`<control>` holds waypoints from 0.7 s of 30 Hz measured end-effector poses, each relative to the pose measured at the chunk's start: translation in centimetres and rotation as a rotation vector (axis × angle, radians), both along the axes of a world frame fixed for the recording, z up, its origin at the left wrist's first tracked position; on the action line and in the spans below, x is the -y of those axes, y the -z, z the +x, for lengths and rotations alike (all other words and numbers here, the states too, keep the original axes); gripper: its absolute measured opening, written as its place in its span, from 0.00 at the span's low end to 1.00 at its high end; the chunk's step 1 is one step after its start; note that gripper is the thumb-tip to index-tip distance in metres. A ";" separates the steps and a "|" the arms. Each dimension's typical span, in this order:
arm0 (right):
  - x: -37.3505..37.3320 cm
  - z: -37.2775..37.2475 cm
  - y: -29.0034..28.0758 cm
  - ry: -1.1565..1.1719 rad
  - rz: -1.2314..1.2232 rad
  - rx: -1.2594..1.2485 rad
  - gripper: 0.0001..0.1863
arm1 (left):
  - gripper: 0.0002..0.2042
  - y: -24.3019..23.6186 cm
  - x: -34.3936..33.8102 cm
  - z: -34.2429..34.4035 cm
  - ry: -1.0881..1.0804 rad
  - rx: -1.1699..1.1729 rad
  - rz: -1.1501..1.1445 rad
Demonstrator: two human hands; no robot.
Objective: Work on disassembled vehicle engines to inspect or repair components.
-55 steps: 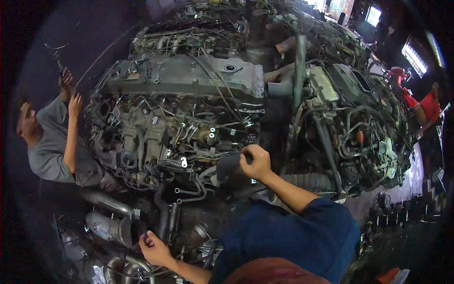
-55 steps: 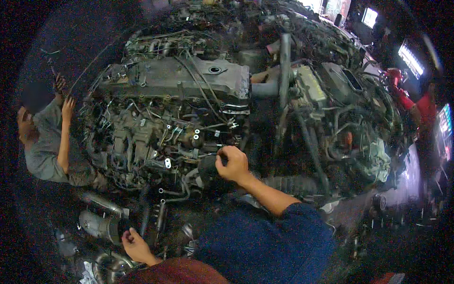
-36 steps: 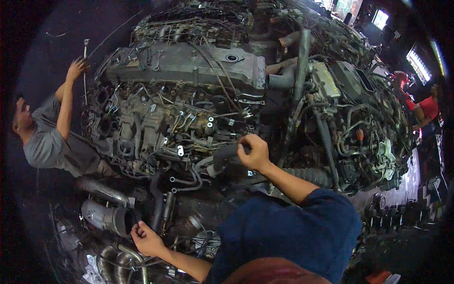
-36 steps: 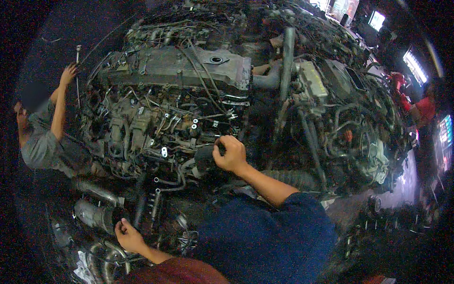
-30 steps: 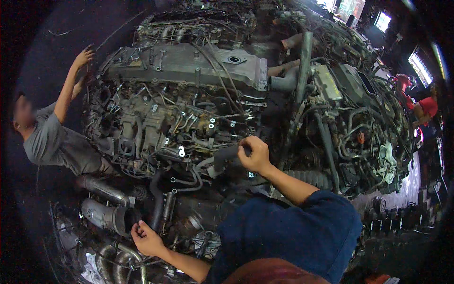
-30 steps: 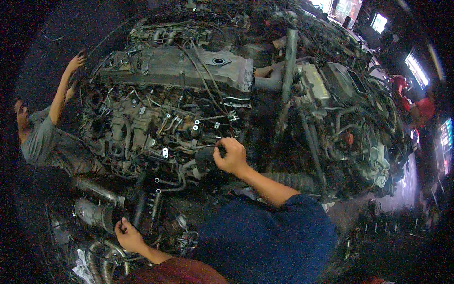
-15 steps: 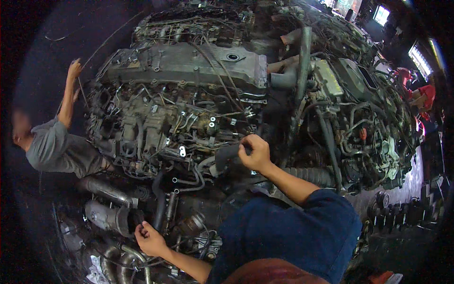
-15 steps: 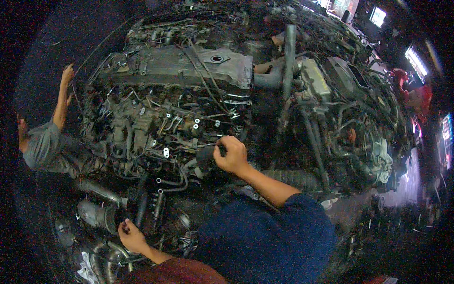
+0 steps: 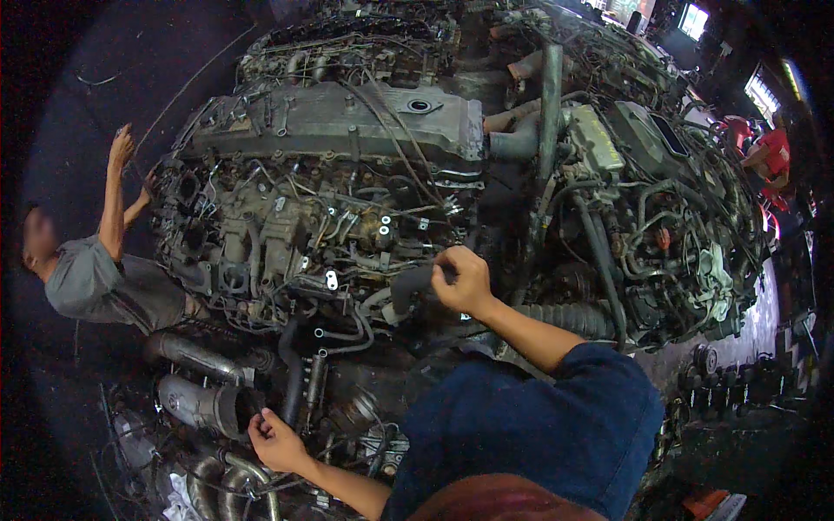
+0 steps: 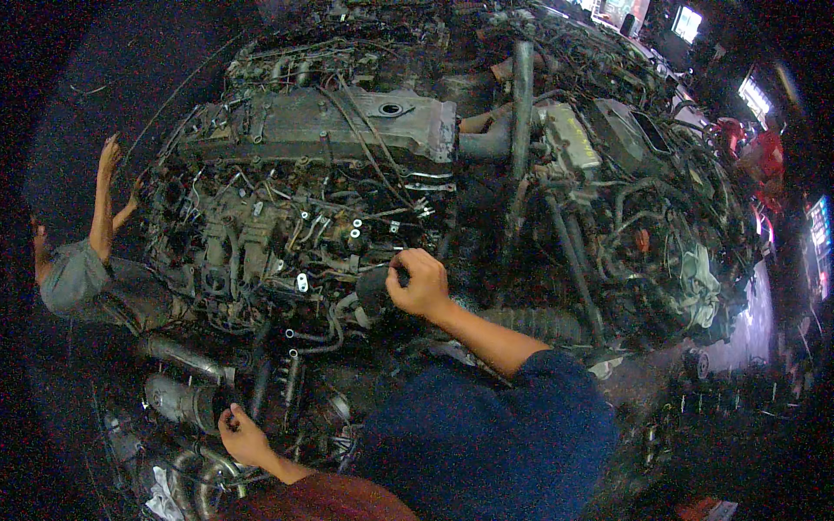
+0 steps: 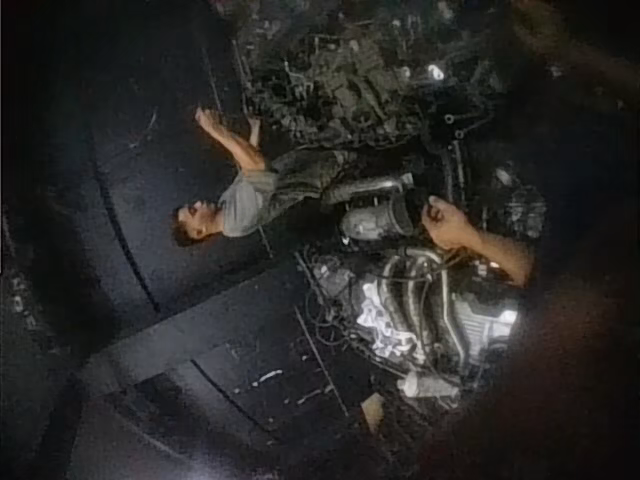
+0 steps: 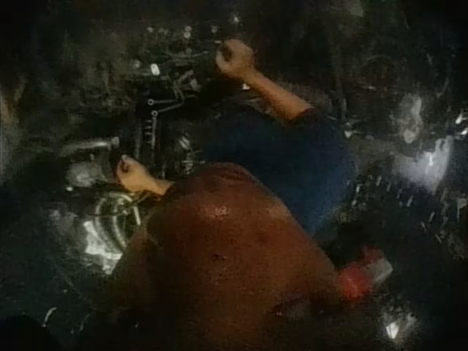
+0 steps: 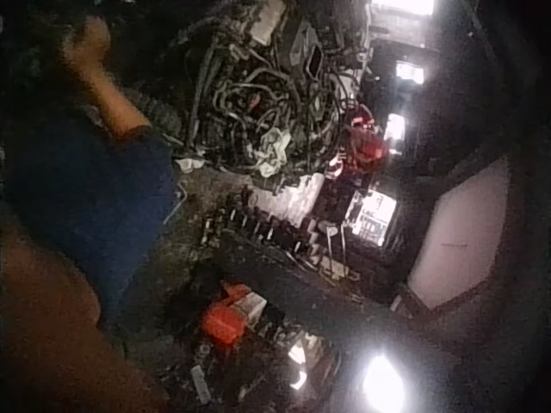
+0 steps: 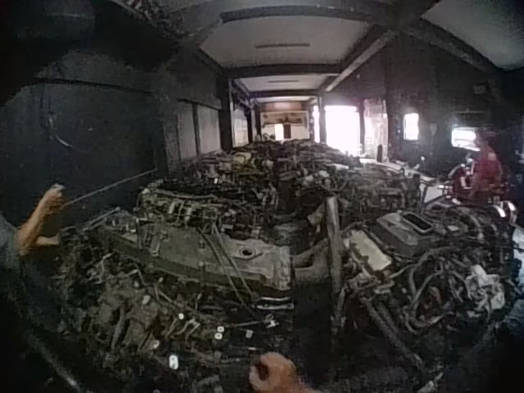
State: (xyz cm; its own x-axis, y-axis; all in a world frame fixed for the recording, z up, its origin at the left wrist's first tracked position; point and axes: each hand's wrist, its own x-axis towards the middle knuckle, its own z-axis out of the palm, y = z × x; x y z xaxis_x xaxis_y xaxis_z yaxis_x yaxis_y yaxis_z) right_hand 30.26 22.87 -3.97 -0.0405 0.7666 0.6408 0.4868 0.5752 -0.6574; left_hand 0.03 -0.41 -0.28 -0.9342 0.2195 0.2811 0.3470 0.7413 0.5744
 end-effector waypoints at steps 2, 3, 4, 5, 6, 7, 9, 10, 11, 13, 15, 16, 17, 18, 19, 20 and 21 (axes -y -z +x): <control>0.0 0.0 0.0 -0.016 -0.018 0.005 0.05 | 0.20 -0.1 -0.1 0.1 0.000 -0.001 -0.001; 0.1 0.0 0.1 -0.005 -0.009 0.003 0.05 | 0.20 -0.2 -0.2 0.1 0.001 -0.002 -0.003; 0.2 0.0 0.2 0.005 -0.001 0.000 0.05 | 0.20 -0.1 -0.1 0.1 0.001 -0.002 -0.003; 0.1 0.1 0.2 0.006 -0.001 0.001 0.05 | 0.20 -0.1 -0.1 0.1 -0.005 0.004 -0.016; 0.0 0.1 0.3 0.010 0.006 -0.004 0.05 | 0.20 0.0 -0.1 0.0 -0.010 0.010 -0.030; 0.0 0.1 0.3 0.016 0.012 -0.009 0.05 | 0.20 0.0 0.0 0.0 -0.009 0.010 -0.031; 0.1 0.0 0.1 0.012 0.004 -0.002 0.05 | 0.20 0.0 0.1 0.0 0.000 0.008 -0.011; 0.1 0.0 0.0 0.006 0.000 0.006 0.05 | 0.20 0.0 0.0 0.0 0.001 0.008 -0.011; 0.1 0.0 0.1 0.007 0.000 0.005 0.05 | 0.20 0.0 0.0 -0.1 -0.001 0.004 -0.019; 0.3 0.1 0.1 -0.007 -0.009 0.000 0.05 | 0.20 0.0 -0.1 0.0 -0.002 -0.001 -0.028; 0.3 0.3 0.1 0.000 0.004 -0.010 0.05 | 0.20 -0.1 -0.3 0.2 -0.012 -0.095 -0.046; 0.2 0.2 0.1 0.003 0.018 -0.021 0.05 | 0.20 -0.1 -0.3 0.2 -0.012 -0.097 -0.047; 0.2 0.2 0.2 0.003 0.017 -0.023 0.05 | 0.20 0.0 -0.1 0.1 -0.016 -0.110 -0.051; 0.1 0.1 0.2 -0.006 0.023 -0.027 0.05 | 0.19 0.0 -0.1 0.1 -0.020 -0.123 -0.055; 0.1 0.1 0.2 -0.012 0.030 -0.030 0.05 | 0.19 -0.1 -0.1 0.1 -0.018 -0.123 -0.056; 0.1 0.1 0.1 -0.010 0.030 -0.030 0.05 | 0.20 -0.2 -0.1 0.1 -0.015 -0.066 -0.060; 0.1 0.1 0.0 -0.008 0.028 -0.014 0.05 | 0.20 -0.3 -0.1 0.2 -0.013 -0.009 -0.064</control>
State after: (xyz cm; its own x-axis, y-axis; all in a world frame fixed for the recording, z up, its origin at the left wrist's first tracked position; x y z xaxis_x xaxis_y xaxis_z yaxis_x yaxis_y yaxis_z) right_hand 30.37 22.78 -3.98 -0.0376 0.7480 0.6626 0.4729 0.5974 -0.6477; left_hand 0.18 -0.28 0.00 -0.9347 0.2252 0.2749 0.3418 0.7810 0.5227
